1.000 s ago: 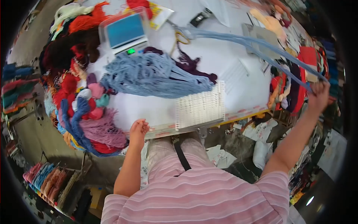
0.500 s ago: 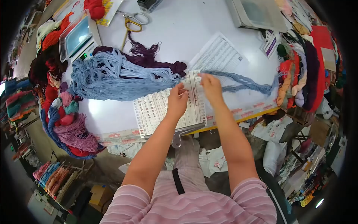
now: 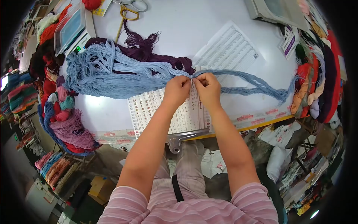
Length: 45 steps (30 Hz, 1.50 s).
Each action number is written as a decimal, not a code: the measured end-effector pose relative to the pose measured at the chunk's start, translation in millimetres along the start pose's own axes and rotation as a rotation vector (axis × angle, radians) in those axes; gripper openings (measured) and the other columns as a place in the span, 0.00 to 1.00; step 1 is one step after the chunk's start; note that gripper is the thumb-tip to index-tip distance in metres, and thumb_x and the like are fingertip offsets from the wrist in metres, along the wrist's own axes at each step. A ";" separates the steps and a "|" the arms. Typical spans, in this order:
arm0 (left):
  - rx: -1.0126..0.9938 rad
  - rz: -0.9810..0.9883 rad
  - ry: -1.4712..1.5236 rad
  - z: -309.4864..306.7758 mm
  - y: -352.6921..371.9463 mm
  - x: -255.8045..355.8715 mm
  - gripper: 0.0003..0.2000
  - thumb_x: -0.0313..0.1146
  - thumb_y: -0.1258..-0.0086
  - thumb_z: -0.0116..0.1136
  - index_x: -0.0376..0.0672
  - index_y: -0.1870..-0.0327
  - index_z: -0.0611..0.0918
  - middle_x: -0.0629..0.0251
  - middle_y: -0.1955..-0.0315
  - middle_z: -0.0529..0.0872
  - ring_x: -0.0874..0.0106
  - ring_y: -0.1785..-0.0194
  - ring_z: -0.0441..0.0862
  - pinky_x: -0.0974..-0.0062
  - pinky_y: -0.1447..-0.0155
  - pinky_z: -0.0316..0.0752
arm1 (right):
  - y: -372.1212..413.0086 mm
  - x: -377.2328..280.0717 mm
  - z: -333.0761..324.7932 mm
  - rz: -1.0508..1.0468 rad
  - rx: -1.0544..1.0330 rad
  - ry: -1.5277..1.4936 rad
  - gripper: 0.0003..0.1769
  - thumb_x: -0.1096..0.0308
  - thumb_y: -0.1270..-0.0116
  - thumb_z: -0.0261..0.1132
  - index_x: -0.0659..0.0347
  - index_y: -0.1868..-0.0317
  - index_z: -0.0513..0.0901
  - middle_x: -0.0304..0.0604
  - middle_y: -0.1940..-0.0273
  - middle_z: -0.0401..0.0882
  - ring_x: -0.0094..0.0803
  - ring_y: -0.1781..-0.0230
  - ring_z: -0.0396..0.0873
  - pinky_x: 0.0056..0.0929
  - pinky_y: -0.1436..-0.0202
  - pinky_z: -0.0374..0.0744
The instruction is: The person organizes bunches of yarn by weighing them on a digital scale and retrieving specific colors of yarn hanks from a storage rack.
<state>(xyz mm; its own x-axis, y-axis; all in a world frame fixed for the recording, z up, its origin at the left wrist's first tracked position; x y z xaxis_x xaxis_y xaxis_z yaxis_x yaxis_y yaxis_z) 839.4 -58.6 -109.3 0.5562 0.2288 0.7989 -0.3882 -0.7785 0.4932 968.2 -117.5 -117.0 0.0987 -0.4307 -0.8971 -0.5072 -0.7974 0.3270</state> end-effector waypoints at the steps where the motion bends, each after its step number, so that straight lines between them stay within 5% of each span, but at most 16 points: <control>1: -0.016 -0.040 0.074 0.9 0.5 -3.3 0.08 0.28 0.34 0.53 0.31 0.67 0.80 0.63 0.82 0.80 0.77 0.81 0.77 0.79 0.75 0.71 | 2.7 -8.8 -0.9 -0.124 0.025 0.085 0.04 0.74 0.46 0.67 0.64 0.69 0.82 0.44 0.71 0.77 0.35 0.72 0.78 0.27 0.67 0.75; 5: -0.009 -0.031 0.221 5.0 -2.0 -10.4 0.08 0.28 0.35 0.56 0.30 0.69 0.80 0.64 0.81 0.82 0.78 0.79 0.79 0.80 0.74 0.72 | 20.3 -28.6 -2.3 -0.507 0.130 0.167 0.04 0.77 0.45 0.64 0.65 0.67 0.82 0.44 0.68 0.79 0.36 0.68 0.79 0.28 0.65 0.76; 12: 0.051 0.016 0.053 -0.2 0.2 3.6 0.07 0.27 0.39 0.59 0.30 0.70 0.80 0.63 0.80 0.84 0.77 0.76 0.82 0.81 0.72 0.74 | 15.5 -19.6 -4.4 -0.346 -0.008 0.038 0.05 0.78 0.44 0.62 0.67 0.67 0.82 0.46 0.65 0.81 0.39 0.67 0.80 0.29 0.63 0.77; 15: 0.063 -0.036 0.053 0.1 0.6 2.3 0.07 0.28 0.40 0.59 0.31 0.70 0.80 0.62 0.81 0.84 0.76 0.77 0.83 0.80 0.71 0.74 | 15.5 -16.0 -2.5 -0.309 -0.034 0.058 0.10 0.77 0.45 0.62 0.66 0.60 0.81 0.47 0.66 0.80 0.40 0.67 0.80 0.30 0.62 0.77; 17: 0.131 0.101 -0.151 -4.0 -0.6 7.5 0.06 0.28 0.41 0.60 0.33 0.69 0.82 0.62 0.80 0.84 0.75 0.77 0.84 0.79 0.71 0.75 | 15.6 -12.4 1.3 -0.324 -0.021 0.182 0.22 0.79 0.46 0.63 0.63 0.48 0.77 0.45 0.64 0.78 0.35 0.67 0.79 0.28 0.64 0.77; 20: 0.264 0.196 -0.341 -21.4 -1.1 9.0 0.05 0.27 0.42 0.59 0.35 0.68 0.82 0.61 0.79 0.84 0.75 0.77 0.84 0.79 0.71 0.76 | 15.0 -23.9 3.3 -0.291 -0.049 0.315 0.27 0.79 0.48 0.63 0.60 0.45 0.73 0.46 0.60 0.75 0.40 0.64 0.79 0.34 0.60 0.78; 25: 0.527 -0.101 0.161 -113.0 20.9 -10.5 0.05 0.26 0.43 0.56 0.38 0.67 0.79 0.67 0.79 0.81 0.76 0.80 0.79 0.77 0.74 0.72 | 19.2 -35.9 4.6 -0.232 -0.061 0.473 0.20 0.77 0.49 0.63 0.61 0.53 0.76 0.46 0.57 0.72 0.45 0.58 0.75 0.39 0.56 0.76; 27: 0.402 -0.055 0.468 -105.8 23.2 -18.1 0.03 0.24 0.40 0.50 0.39 0.67 0.76 0.68 0.73 0.80 0.77 0.74 0.78 0.80 0.65 0.73 | 19.4 -34.5 6.3 -0.216 -0.097 0.531 0.17 0.77 0.50 0.64 0.62 0.57 0.76 0.46 0.58 0.72 0.46 0.55 0.74 0.39 0.56 0.75; 29: 0.239 0.014 0.769 -85.0 20.4 -15.7 0.07 0.26 0.34 0.41 0.39 0.64 0.74 0.62 0.69 0.81 0.73 0.61 0.79 0.75 0.52 0.73 | 24.8 -53.9 1.1 -0.474 0.016 0.765 0.14 0.75 0.50 0.65 0.61 0.60 0.79 0.43 0.59 0.72 0.42 0.54 0.72 0.37 0.54 0.73; 33: 0.116 0.001 0.942 -66.9 17.4 -12.3 0.09 0.30 0.30 0.36 0.37 0.56 0.70 0.55 0.67 0.82 0.64 0.57 0.80 0.67 0.49 0.73 | 21.5 -61.6 1.6 -0.699 -0.015 0.719 0.12 0.74 0.51 0.65 0.59 0.63 0.79 0.41 0.62 0.74 0.41 0.56 0.71 0.40 0.49 0.70; 36: 0.043 0.054 1.135 -57.2 20.1 -0.5 0.10 0.28 0.30 0.38 0.38 0.51 0.66 0.53 0.62 0.83 0.63 0.58 0.82 0.68 0.49 0.74 | 12.5 -50.7 0.9 -0.529 -0.159 0.608 0.19 0.74 0.53 0.65 0.59 0.56 0.77 0.43 0.63 0.76 0.42 0.56 0.71 0.41 0.49 0.69; 39: -0.038 0.069 1.031 -45.6 20.5 6.9 0.14 0.24 0.32 0.40 0.40 0.46 0.62 0.51 0.53 0.82 0.63 0.63 0.84 0.68 0.53 0.78 | 7.3 -63.4 -4.2 -0.525 -0.224 0.589 0.26 0.76 0.54 0.63 0.58 0.49 0.74 0.45 0.63 0.77 0.43 0.59 0.73 0.41 0.47 0.69; 40: -0.064 0.082 0.965 -38.3 19.6 12.9 0.25 0.16 0.37 0.41 0.42 0.38 0.56 0.52 0.47 0.79 0.67 0.69 0.84 0.71 0.59 0.79 | 5.9 -67.3 -7.0 -0.527 -0.223 0.590 0.26 0.76 0.54 0.63 0.58 0.49 0.74 0.45 0.63 0.77 0.43 0.59 0.73 0.41 0.47 0.69; 43: -0.256 0.183 0.508 -16.1 19.5 35.1 0.43 0.12 0.44 0.44 0.50 0.27 0.43 0.54 0.45 0.79 0.69 0.69 0.84 0.75 0.61 0.78 | 6.4 -81.2 -11.2 -0.624 -0.220 0.568 0.28 0.78 0.52 0.61 0.58 0.46 0.72 0.45 0.64 0.77 0.44 0.61 0.75 0.41 0.48 0.71; 45: -0.206 0.221 0.220 -8.0 18.3 45.2 0.43 0.14 0.43 0.47 0.52 0.26 0.45 0.53 0.48 0.80 0.67 0.70 0.83 0.73 0.62 0.77 | 7.5 -78.0 -12.6 -0.488 -0.282 0.362 0.29 0.80 0.51 0.60 0.58 0.45 0.71 0.45 0.62 0.77 0.44 0.59 0.77 0.39 0.52 0.74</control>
<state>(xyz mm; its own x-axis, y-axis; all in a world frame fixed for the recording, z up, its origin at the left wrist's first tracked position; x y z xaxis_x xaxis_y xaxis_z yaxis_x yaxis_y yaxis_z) 851.6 -57.9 -61.4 0.2794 0.2060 0.9378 -0.6339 -0.6941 0.3413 967.5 -95.2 -40.9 0.5658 -0.0683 -0.8217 -0.0933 -0.9955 0.0185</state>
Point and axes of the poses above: each hand's wrist, its own y-axis away from the middle knuckle, its own z-axis out of the palm, x = y × z, the point moved 7 cm from there along -y, towards the middle knuckle
